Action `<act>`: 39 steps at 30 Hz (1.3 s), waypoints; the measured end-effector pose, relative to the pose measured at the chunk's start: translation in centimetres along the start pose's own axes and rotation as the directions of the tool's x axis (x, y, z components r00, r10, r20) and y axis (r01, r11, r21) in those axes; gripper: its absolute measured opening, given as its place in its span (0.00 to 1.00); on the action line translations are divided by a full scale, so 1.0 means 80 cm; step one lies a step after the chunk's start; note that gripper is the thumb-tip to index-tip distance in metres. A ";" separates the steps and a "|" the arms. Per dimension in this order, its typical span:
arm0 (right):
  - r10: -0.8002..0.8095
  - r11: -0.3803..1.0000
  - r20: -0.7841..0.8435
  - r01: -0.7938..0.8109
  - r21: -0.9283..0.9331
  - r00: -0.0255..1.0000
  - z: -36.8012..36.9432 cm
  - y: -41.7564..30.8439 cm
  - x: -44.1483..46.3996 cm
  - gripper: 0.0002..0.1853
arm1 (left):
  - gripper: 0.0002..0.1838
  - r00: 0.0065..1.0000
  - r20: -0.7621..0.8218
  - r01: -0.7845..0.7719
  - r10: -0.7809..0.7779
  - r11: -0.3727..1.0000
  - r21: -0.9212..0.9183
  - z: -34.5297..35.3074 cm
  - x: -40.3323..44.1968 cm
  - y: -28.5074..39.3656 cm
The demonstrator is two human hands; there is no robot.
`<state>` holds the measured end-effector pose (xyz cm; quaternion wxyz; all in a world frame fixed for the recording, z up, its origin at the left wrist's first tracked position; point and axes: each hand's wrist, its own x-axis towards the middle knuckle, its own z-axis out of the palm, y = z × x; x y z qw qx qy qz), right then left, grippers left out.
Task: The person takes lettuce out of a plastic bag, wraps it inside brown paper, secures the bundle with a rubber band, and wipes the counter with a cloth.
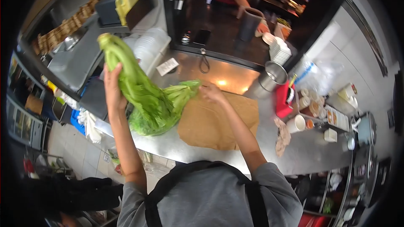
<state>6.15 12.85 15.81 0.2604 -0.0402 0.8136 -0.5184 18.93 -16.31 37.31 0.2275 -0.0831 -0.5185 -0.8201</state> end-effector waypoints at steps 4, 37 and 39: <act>-0.301 0.905 -0.290 0.368 0.214 0.909 -0.036 0.013 -0.101 0.29 | 0.21 0.892 0.000 0.450 -0.452 0.889 0.087 0.056 -0.006 -0.116; -0.522 0.853 -0.439 0.445 -0.273 0.731 -0.029 0.110 -0.148 0.27 | 0.67 0.846 0.140 -0.076 -0.514 0.143 0.987 0.104 -0.110 -0.354; -0.507 0.859 -0.390 0.491 -0.147 0.769 0.000 0.079 -0.100 0.31 | 0.71 0.927 0.111 -0.104 -0.358 0.039 0.994 0.063 -0.078 -0.320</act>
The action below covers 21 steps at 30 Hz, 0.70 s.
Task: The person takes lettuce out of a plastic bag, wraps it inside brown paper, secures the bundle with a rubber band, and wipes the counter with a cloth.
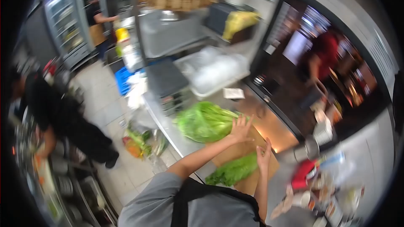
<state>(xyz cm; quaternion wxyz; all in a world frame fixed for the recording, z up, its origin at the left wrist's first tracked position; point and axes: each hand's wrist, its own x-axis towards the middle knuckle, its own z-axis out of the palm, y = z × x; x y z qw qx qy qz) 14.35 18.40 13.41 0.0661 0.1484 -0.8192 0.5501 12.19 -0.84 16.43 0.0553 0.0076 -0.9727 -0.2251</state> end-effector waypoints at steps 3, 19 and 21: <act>0.226 0.968 0.052 -0.230 0.100 0.973 0.077 -0.013 0.064 0.35 | 0.77 0.994 0.062 0.078 -0.094 0.971 0.225 -0.030 0.021 -0.065; 0.603 0.146 0.504 -0.707 0.692 0.618 0.128 0.075 0.183 0.13 | 0.62 0.997 0.028 0.066 -0.065 0.998 0.000 -0.090 -0.010 -0.084; 0.597 0.283 0.467 -0.717 0.638 0.652 0.141 0.085 0.187 0.11 | 0.58 0.996 -0.083 -0.009 -0.008 0.980 -0.200 -0.122 -0.026 -0.095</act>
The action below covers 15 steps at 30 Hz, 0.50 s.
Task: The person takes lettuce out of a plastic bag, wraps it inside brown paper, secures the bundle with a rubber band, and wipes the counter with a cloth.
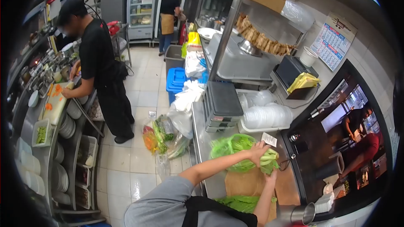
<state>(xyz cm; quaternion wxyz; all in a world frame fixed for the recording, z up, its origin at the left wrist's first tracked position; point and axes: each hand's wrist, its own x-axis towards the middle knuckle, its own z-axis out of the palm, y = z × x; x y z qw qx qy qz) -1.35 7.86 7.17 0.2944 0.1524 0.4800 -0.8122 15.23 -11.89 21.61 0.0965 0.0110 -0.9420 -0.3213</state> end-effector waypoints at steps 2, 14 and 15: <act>-0.070 0.971 0.017 0.072 -0.228 0.997 0.017 0.007 -0.002 0.09 | 0.55 0.975 -0.187 -0.153 0.124 0.977 -0.149 -0.032 -0.005 -0.009; -0.115 0.993 0.470 0.109 0.041 0.875 0.044 0.049 -0.026 0.13 | 0.21 0.774 -0.489 -0.336 -0.402 0.394 -0.856 -0.145 -0.097 -0.083; -0.052 0.998 0.271 0.058 -0.013 0.961 0.063 0.040 -0.045 0.13 | 0.15 0.777 -0.500 -0.439 -0.382 0.241 -0.866 -0.139 -0.100 -0.121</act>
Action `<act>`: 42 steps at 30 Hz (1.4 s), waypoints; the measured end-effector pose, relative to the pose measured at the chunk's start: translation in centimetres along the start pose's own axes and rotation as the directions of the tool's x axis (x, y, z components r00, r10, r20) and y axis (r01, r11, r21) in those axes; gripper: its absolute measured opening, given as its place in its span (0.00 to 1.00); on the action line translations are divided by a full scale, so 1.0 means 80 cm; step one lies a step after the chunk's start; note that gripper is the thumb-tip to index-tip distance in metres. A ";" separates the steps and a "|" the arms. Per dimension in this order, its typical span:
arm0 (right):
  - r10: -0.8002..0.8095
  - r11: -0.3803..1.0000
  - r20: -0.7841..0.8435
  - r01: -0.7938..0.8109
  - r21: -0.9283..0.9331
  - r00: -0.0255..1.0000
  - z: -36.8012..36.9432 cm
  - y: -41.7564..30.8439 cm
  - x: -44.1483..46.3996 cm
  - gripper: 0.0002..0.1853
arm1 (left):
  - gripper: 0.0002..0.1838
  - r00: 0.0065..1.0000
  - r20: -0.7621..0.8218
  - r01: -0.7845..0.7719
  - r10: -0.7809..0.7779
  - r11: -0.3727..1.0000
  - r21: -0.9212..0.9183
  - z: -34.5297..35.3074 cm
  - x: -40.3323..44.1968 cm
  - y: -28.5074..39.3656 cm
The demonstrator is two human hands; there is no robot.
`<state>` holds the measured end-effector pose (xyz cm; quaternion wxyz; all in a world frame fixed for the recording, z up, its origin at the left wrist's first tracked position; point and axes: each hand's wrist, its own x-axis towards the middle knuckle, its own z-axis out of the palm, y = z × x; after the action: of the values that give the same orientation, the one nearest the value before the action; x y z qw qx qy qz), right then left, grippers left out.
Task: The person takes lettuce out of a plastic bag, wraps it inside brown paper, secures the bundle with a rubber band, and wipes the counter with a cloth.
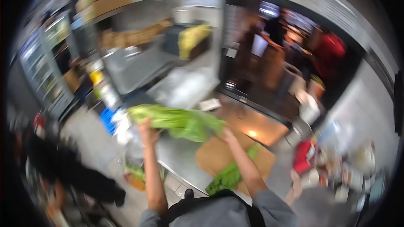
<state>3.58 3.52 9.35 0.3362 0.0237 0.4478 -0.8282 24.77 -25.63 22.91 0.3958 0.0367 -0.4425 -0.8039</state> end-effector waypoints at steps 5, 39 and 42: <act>-0.188 0.923 -0.341 0.047 -0.381 0.921 -0.008 -0.010 0.040 0.09 | 0.26 0.998 -0.048 0.013 -0.035 0.917 -0.399 -0.045 0.002 0.037; -0.165 0.961 0.067 0.145 0.237 0.984 0.015 -0.097 -0.367 0.34 | 0.58 0.600 0.656 -0.718 0.459 0.671 0.187 0.265 -0.236 -0.102; -0.213 0.923 -0.213 0.268 0.277 0.954 -0.003 -0.094 -0.356 0.28 | 0.58 0.453 0.826 -0.718 0.335 0.686 0.117 0.243 -0.250 -0.135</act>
<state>21.20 21.79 24.34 0.1823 0.0938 0.3435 -0.9165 23.95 4.21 20.90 0.3916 -0.3516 -0.7249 -0.4445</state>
